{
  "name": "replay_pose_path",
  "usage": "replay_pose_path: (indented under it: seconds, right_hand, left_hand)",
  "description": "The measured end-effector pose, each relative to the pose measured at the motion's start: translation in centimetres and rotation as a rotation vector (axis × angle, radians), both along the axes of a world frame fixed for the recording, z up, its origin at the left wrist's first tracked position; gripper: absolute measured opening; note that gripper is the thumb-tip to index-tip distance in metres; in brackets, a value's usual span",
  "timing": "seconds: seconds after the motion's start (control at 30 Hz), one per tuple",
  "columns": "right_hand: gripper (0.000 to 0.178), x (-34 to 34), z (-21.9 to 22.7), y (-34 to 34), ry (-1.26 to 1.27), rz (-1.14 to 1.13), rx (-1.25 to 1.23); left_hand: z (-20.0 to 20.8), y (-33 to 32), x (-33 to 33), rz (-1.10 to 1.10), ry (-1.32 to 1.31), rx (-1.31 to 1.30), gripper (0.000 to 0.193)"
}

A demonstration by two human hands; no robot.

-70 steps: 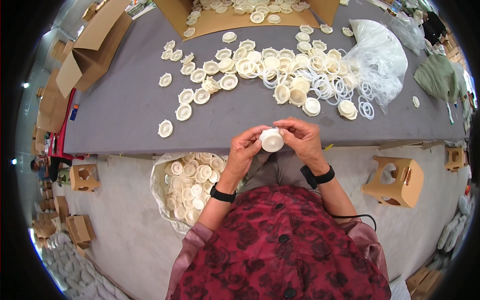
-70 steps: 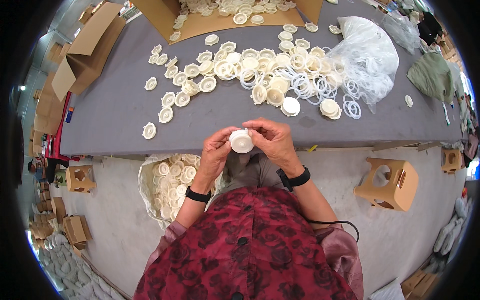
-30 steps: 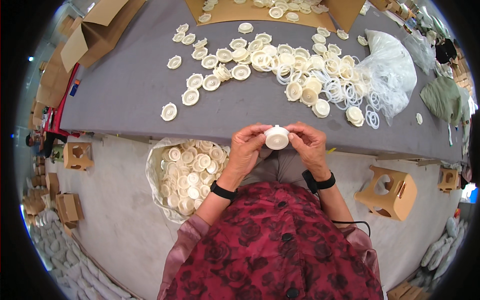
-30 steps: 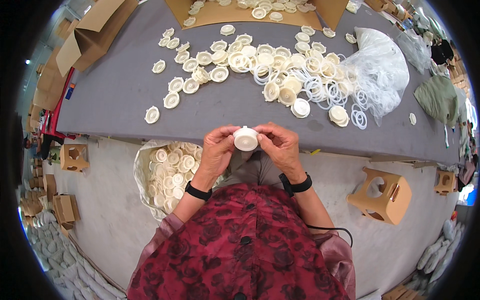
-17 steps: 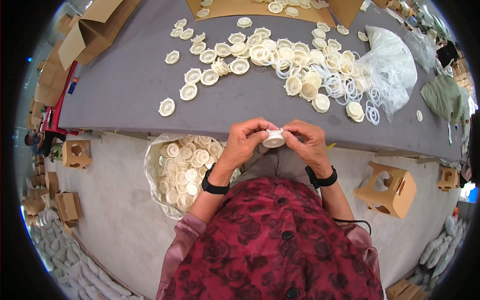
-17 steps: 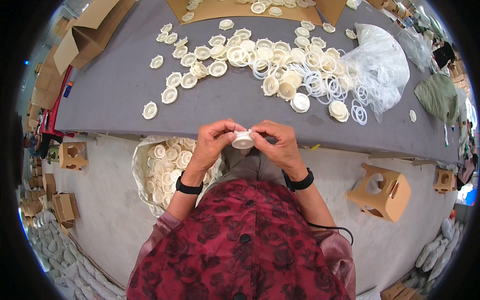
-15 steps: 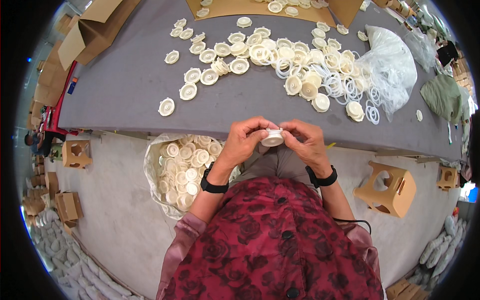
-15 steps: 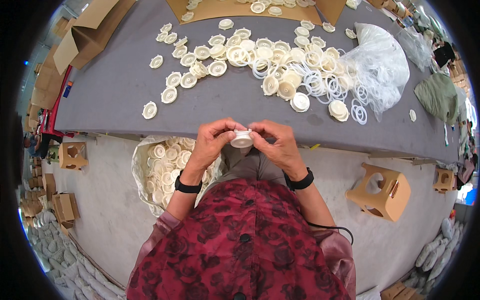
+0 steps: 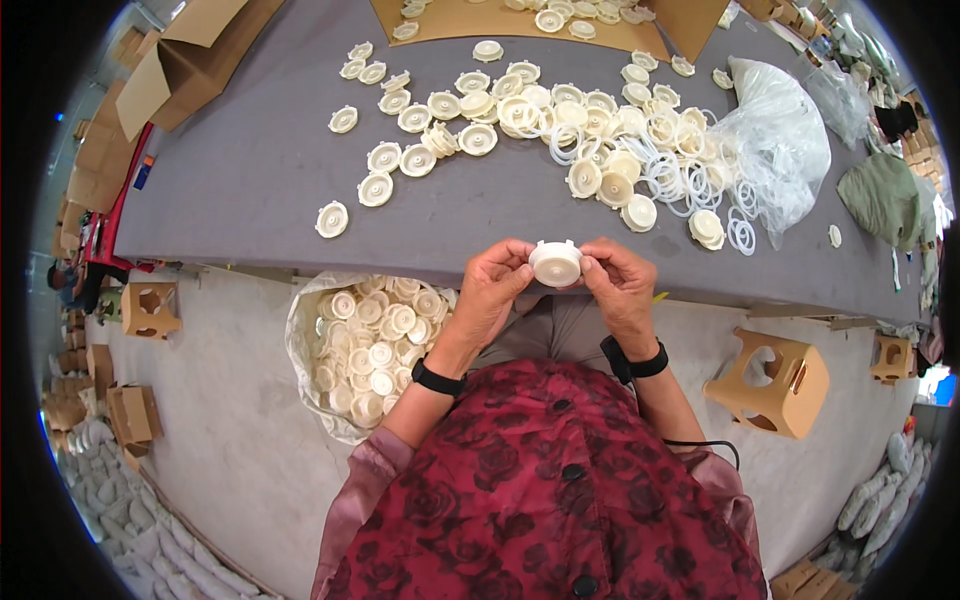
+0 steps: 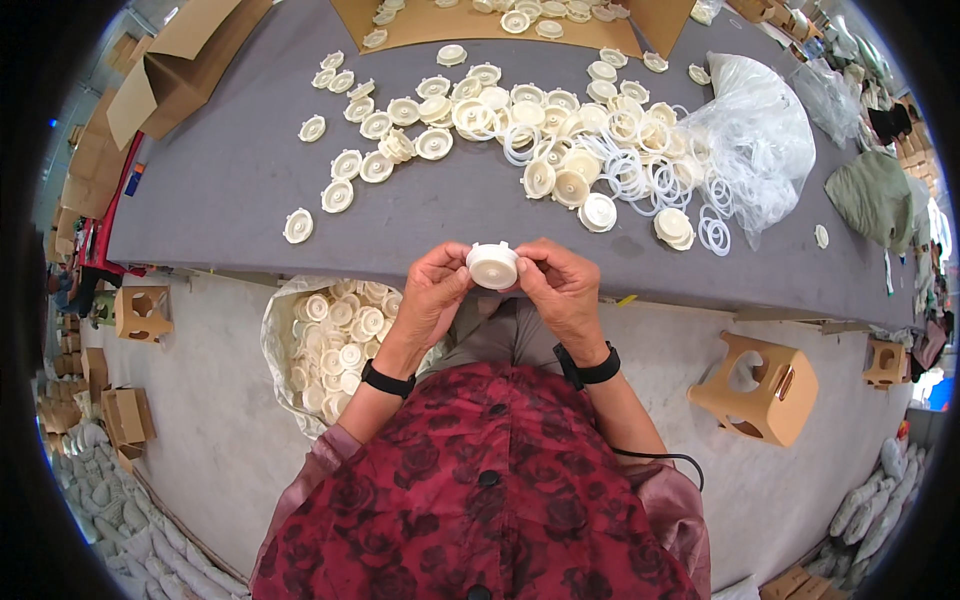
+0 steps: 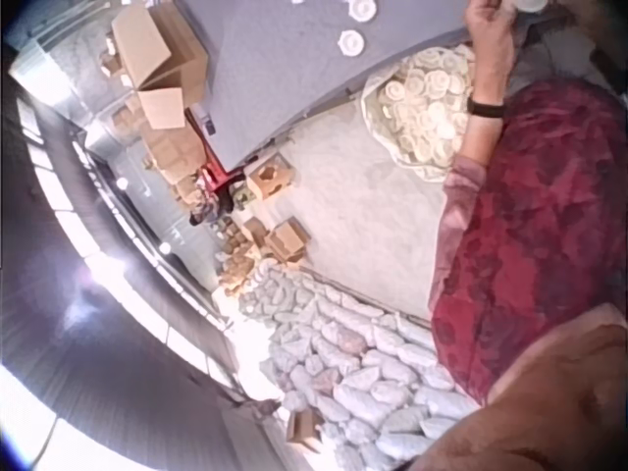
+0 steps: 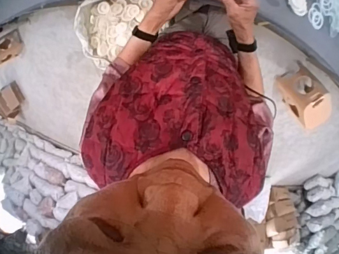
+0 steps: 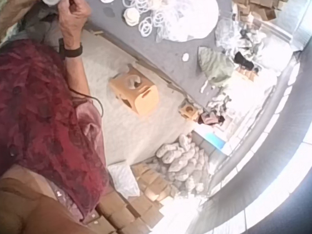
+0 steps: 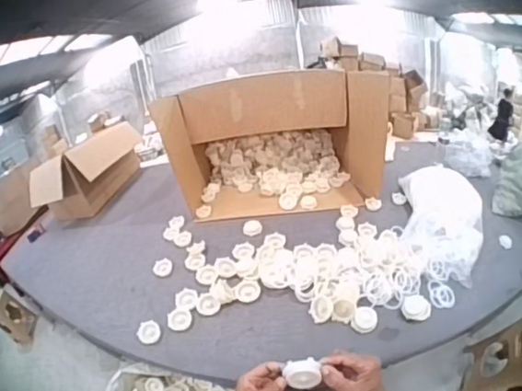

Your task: The person is manually assembling small white plastic components by fitting circular rings onto base parts and sorting them into containers.

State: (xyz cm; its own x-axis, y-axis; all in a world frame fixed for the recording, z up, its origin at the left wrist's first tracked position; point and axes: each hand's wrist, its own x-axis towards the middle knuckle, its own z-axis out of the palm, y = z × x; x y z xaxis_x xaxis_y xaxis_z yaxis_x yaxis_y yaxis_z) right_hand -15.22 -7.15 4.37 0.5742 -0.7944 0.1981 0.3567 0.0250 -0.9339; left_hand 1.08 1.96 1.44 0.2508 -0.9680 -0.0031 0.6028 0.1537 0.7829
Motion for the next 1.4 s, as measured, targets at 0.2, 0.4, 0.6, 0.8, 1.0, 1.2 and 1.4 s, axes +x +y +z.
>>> replay_pose_path:
  seconds: [0.2, 0.4, 0.6, 0.8, 1.0, 1.2, 1.4]
  right_hand:
    - [0.012, -0.7, -0.4, -0.3, 0.046, 0.103, 0.014]
    - [0.017, -0.8, 0.4, -0.4, 0.274, 0.114, -0.167]
    - [0.017, -0.5, 0.8, -0.4, 0.325, 0.101, -0.317]
    - [0.017, -0.1, 1.3, 0.1, 0.456, 0.17, -0.477]
    - [0.025, 0.5, -0.3, 0.2, 0.412, 0.079, -0.538]
    - [0.023, 0.4, -0.4, -5.5, 0.59, -0.294, -0.692]
    - [0.014, 2.1, -1.6, -9.4, 0.973, -0.285, -1.025]
  left_hand:
    - [-0.7, 0.7, 0.7, 0.016, -0.011, -0.041, 0.018]
    - [0.7, 0.8, 1.8, -0.013, -0.141, -0.041, 0.012]
    - [1.9, 0.9, 1.8, -0.027, -0.39, 0.021, 0.009]
    - [3.4, 1.0, 2.1, -0.104, -0.801, 0.038, 0.01]
    - [7.0, 6.2, 7.9, -0.418, -1.544, 0.216, 0.012]
    - [7.0, 10.8, 9.9, -0.425, -1.883, 0.646, 0.037]
    - [4.9, 2.8, 4.7, -0.114, -1.366, 0.197, 0.045]
